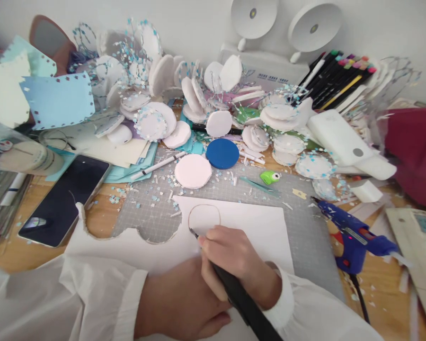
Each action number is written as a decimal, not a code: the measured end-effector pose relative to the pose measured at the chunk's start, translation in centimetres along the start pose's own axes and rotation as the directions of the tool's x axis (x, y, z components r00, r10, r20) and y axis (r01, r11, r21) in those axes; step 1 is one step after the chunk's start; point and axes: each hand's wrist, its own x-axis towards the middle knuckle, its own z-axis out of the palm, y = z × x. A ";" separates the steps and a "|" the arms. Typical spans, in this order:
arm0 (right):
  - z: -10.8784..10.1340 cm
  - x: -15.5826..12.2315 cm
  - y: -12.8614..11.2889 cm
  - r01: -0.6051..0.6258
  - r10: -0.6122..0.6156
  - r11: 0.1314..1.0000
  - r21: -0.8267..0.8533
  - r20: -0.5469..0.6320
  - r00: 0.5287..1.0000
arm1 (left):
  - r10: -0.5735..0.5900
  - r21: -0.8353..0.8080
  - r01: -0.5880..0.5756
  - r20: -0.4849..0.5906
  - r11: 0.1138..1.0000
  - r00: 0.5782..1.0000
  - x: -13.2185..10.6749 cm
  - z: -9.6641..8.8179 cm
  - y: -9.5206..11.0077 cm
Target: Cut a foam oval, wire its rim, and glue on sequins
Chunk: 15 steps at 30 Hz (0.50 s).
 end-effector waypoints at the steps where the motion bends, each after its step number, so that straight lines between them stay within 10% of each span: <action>1: -0.2 0.1 -0.2 -0.021 0.021 1.000 -0.013 -0.047 0.999 | 0.040 0.001 -0.040 -0.020 0.999 0.999 0.0 0.1 0.0; 15: -0.1 -0.4 0.1 -0.018 0.017 1.000 0.009 0.023 1.000 | 0.058 0.013 -0.057 -0.012 0.998 0.998 0.0 0.1 0.1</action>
